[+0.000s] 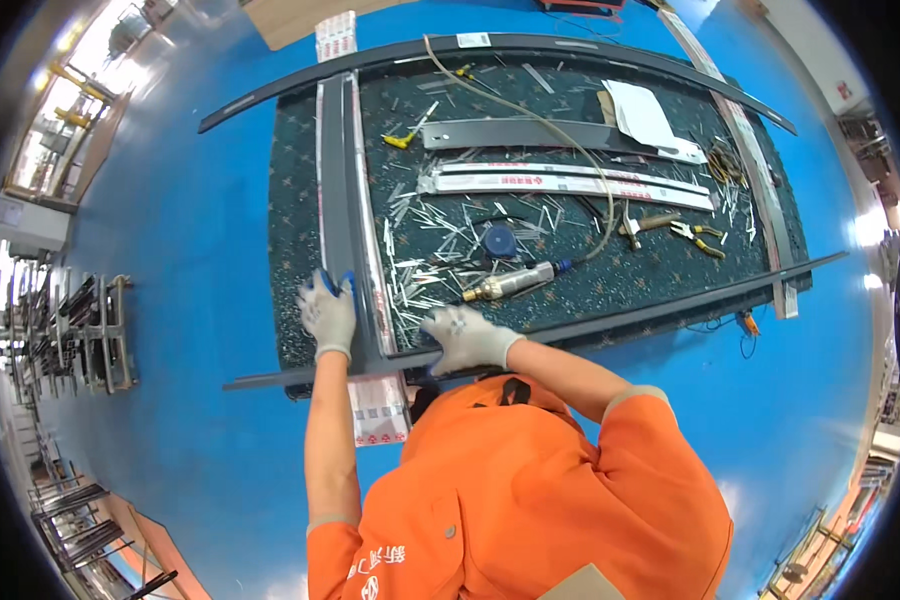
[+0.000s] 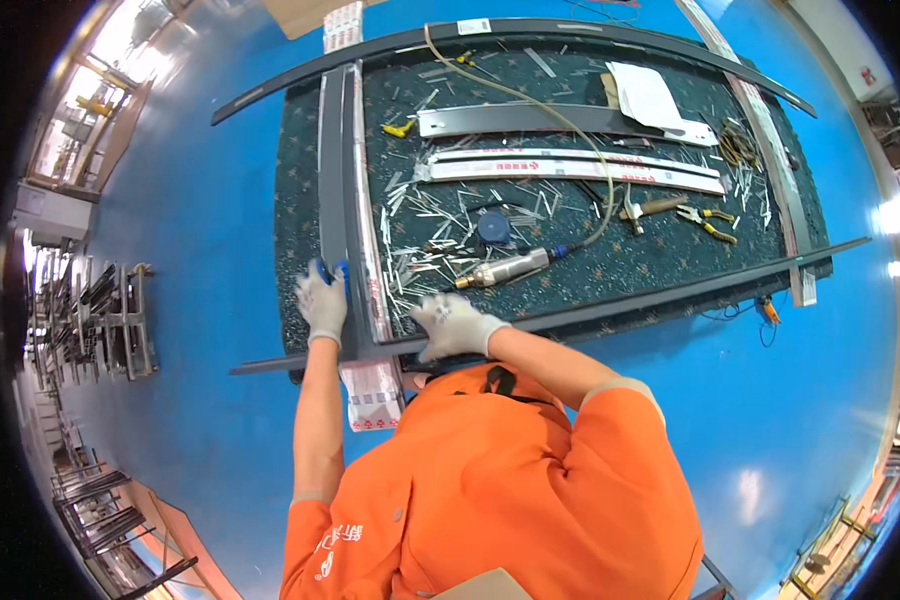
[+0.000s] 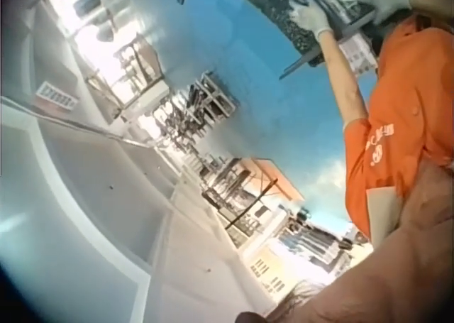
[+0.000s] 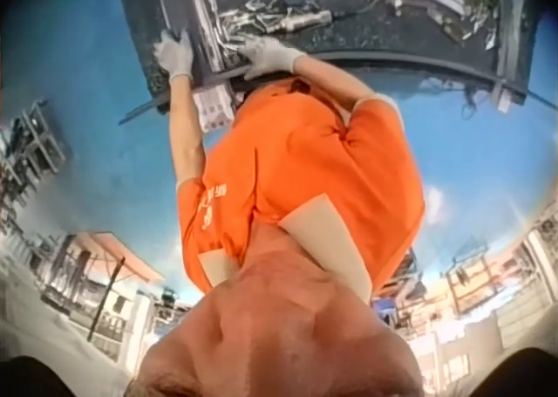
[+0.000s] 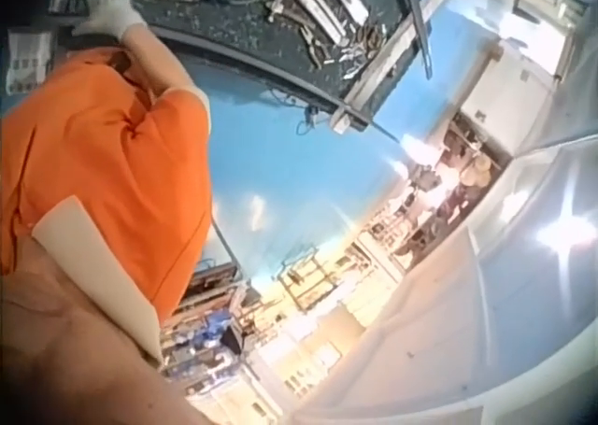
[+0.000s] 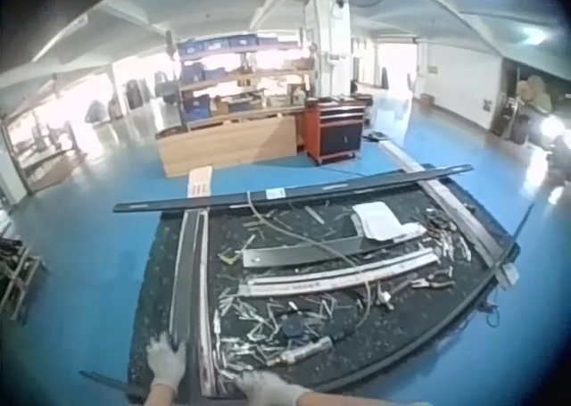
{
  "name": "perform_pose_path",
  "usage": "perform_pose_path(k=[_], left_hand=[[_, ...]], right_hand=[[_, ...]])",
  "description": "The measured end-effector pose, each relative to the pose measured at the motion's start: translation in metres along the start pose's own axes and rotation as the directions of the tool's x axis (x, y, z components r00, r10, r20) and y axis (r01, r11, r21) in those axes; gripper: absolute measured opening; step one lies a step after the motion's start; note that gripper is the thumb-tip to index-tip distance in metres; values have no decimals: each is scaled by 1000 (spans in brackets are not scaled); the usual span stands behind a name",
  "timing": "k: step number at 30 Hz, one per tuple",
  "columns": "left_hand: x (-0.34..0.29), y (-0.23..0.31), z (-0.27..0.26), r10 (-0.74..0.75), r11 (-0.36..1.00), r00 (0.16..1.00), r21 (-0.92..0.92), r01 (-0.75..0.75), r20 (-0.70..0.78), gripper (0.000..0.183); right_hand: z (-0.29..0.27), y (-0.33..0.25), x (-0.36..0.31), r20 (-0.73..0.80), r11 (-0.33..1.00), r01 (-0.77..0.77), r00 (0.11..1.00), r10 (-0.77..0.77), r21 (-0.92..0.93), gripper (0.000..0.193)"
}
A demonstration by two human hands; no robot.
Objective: The person is assembling a metal frame by positioning components and securing them using a pneumatic tool.
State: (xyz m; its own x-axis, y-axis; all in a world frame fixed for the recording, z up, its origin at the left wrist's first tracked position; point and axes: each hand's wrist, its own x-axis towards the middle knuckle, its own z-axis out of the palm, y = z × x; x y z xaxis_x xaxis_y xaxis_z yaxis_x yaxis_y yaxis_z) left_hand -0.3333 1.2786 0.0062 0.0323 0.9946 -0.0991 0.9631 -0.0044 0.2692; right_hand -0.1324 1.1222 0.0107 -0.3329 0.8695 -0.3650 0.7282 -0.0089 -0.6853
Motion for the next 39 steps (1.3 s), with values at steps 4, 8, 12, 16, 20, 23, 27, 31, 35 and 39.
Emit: perform_pose_path(k=[4, 8, 12, 16, 20, 23, 27, 31, 35, 39], left_hand=[[16, -15, 8, 113, 993, 976, -10, -117, -189, 68], [-10, -6, 8, 201, 977, 975, 90, -192, -99, 78], [-14, -6, 11, 183, 982, 974, -24, -188, -131, 78], [-12, 4, 15, 213, 977, 950, 52, -206, -229, 72], [-16, 15, 15, 259, 966, 933, 95, -243, -250, 64], [-25, 26, 10, 279, 959, 940, 111, -261, -199, 54], [-30, 35, 13, 410, 912, 889, 109, -395, -204, 47], [-41, 38, 5, 385, 922, 895, 63, -381, -224, 37], [-29, 50, 13, 437, 898, 863, 73, -434, -252, 31], [-25, 58, 19, 428, 903, 883, 66, -424, -191, 36]], right_hand=[[-33, 35, -22, -381, 983, 63, 924, 8, 173, 49], [-63, 122, -63, -689, 953, -298, 702, 180, -55, 36], [-100, 233, -131, -797, 723, -673, 347, 494, 155, 28], [-120, 295, -175, -875, 454, -890, 261, 407, -54, 33], [-135, 315, -169, -837, 445, -860, 422, 348, -249, 39], [-146, 314, -160, -718, 532, -766, 592, 366, -360, 39], [-150, 316, -187, -661, 695, -627, 692, 289, -353, 31], [-155, 272, -173, -754, 850, -524, 536, 379, 55, 34], [-172, 268, -141, -808, 854, -503, 446, 386, 131, 36], [-195, 236, -70, -706, 867, -493, 639, 305, -73, 46]])
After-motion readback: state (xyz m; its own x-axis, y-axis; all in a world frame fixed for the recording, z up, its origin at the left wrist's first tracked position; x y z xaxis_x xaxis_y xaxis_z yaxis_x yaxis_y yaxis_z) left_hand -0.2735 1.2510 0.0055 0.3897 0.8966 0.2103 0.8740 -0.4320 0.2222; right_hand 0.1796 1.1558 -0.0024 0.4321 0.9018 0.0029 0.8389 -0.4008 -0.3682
